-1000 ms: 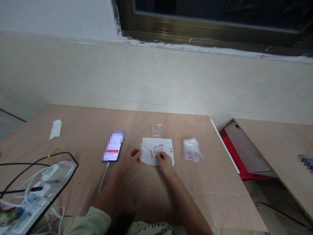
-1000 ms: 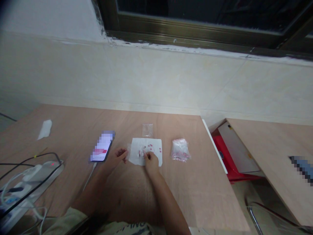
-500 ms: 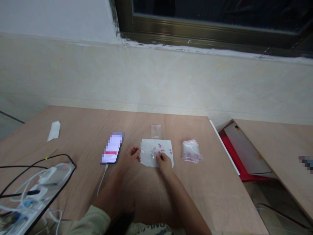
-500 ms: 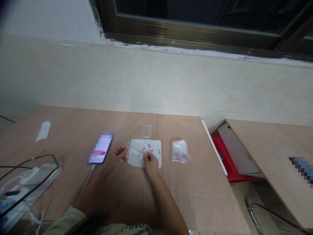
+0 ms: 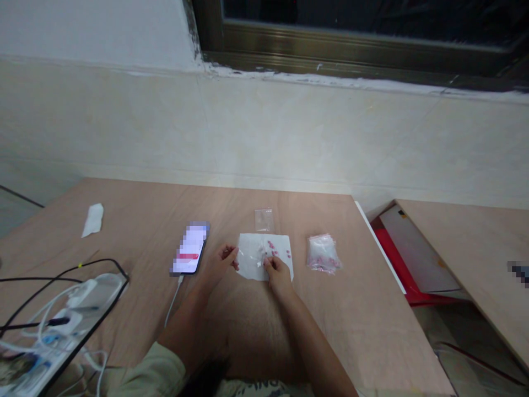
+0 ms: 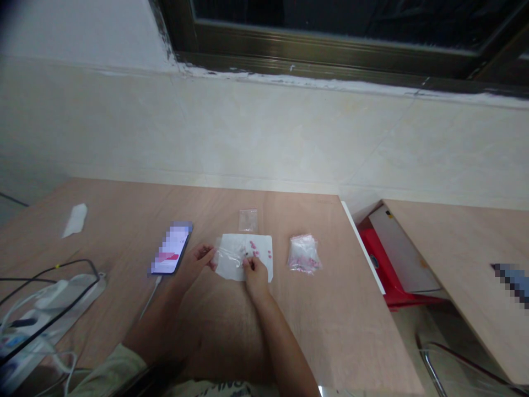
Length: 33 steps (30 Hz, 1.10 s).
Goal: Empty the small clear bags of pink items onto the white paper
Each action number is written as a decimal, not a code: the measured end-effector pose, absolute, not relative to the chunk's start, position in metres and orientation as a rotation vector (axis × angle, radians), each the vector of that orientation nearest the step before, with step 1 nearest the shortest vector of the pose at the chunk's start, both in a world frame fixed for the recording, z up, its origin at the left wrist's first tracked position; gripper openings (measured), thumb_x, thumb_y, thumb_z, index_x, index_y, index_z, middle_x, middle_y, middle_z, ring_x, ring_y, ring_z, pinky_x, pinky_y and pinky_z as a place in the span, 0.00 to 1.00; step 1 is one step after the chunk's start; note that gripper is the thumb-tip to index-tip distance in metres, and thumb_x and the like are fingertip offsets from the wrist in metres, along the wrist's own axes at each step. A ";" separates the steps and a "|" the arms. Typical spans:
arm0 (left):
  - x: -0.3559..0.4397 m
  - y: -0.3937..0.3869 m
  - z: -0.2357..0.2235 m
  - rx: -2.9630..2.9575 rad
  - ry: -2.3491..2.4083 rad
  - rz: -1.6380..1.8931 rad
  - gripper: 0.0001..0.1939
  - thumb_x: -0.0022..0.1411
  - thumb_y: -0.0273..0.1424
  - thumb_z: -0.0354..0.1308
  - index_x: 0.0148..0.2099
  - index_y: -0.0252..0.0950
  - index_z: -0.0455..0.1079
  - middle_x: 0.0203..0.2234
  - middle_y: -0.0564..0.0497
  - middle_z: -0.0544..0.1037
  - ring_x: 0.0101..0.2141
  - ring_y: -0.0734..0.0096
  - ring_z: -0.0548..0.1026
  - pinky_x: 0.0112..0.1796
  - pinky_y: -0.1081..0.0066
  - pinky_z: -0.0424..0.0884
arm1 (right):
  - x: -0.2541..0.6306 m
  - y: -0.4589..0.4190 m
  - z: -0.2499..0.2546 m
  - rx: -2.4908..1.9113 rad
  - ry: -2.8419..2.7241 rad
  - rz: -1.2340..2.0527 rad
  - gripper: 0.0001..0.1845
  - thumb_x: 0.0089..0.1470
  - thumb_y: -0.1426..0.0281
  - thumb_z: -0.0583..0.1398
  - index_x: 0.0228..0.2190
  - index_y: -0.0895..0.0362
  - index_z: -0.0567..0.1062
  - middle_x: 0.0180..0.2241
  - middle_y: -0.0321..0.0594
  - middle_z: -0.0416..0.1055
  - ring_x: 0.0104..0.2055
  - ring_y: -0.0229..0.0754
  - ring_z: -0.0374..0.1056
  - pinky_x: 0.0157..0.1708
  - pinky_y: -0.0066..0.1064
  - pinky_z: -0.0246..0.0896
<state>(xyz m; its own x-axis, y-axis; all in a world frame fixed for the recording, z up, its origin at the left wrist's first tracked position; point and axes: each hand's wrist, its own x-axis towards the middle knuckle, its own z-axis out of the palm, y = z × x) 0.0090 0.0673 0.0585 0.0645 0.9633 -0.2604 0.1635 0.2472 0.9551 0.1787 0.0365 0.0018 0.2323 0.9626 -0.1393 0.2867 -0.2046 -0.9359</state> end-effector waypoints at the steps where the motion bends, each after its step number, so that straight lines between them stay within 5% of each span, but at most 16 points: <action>1: 0.009 0.067 0.058 1.162 1.365 0.882 0.16 0.46 0.44 0.56 0.27 0.36 0.61 0.13 0.59 0.67 0.16 0.75 0.68 0.21 0.74 0.64 | 0.179 0.036 0.003 -1.652 -1.179 1.015 0.17 0.47 0.55 0.52 0.18 0.55 0.66 0.18 0.37 0.68 0.22 0.39 0.59 0.21 0.28 0.51; 9: -0.009 0.050 0.054 1.251 1.317 0.738 0.12 0.44 0.39 0.58 0.24 0.35 0.64 0.17 0.57 0.68 0.18 0.77 0.67 0.22 0.75 0.64 | 0.176 0.030 0.021 -1.552 -1.086 0.991 0.15 0.49 0.57 0.51 0.26 0.55 0.66 0.25 0.37 0.67 0.25 0.37 0.60 0.21 0.26 0.54; 16: -0.006 0.058 0.078 1.364 1.360 0.807 0.12 0.47 0.36 0.57 0.34 0.35 0.70 0.28 0.50 0.75 0.30 0.68 0.72 0.31 0.72 0.67 | 0.180 0.028 0.062 -1.418 -1.323 0.912 0.11 0.51 0.63 0.51 0.27 0.56 0.69 0.29 0.39 0.68 0.34 0.40 0.63 0.31 0.30 0.58; 22: 0.015 0.065 0.078 1.511 1.150 0.728 0.09 0.52 0.37 0.54 0.29 0.36 0.70 0.24 0.52 0.73 0.28 0.71 0.70 0.30 0.74 0.65 | 0.185 0.030 0.063 -1.436 -1.215 1.000 0.11 0.47 0.62 0.56 0.29 0.57 0.70 0.29 0.40 0.69 0.31 0.40 0.64 0.30 0.31 0.58; 28: 0.008 0.060 0.076 1.477 1.192 0.672 0.10 0.49 0.38 0.57 0.28 0.36 0.72 0.23 0.53 0.73 0.27 0.71 0.69 0.29 0.75 0.63 | 0.192 0.025 0.056 -1.433 -1.180 1.134 0.12 0.43 0.61 0.59 0.19 0.57 0.67 0.20 0.35 0.65 0.25 0.38 0.61 0.28 0.28 0.56; 33: 0.008 0.054 0.083 1.568 1.252 0.735 0.09 0.49 0.36 0.57 0.26 0.36 0.73 0.23 0.52 0.74 0.28 0.69 0.70 0.30 0.73 0.64 | 0.185 0.018 0.062 -1.387 -1.163 1.181 0.13 0.43 0.60 0.59 0.22 0.57 0.69 0.24 0.37 0.67 0.28 0.39 0.62 0.30 0.28 0.56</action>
<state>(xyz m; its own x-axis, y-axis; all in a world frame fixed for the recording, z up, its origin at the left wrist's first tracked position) 0.0078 0.0538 0.0830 0.2911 0.9508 -0.1063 0.3700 -0.0095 0.9290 0.1852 0.0178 0.0622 0.0845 0.9915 -0.0993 0.0834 -0.1063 -0.9908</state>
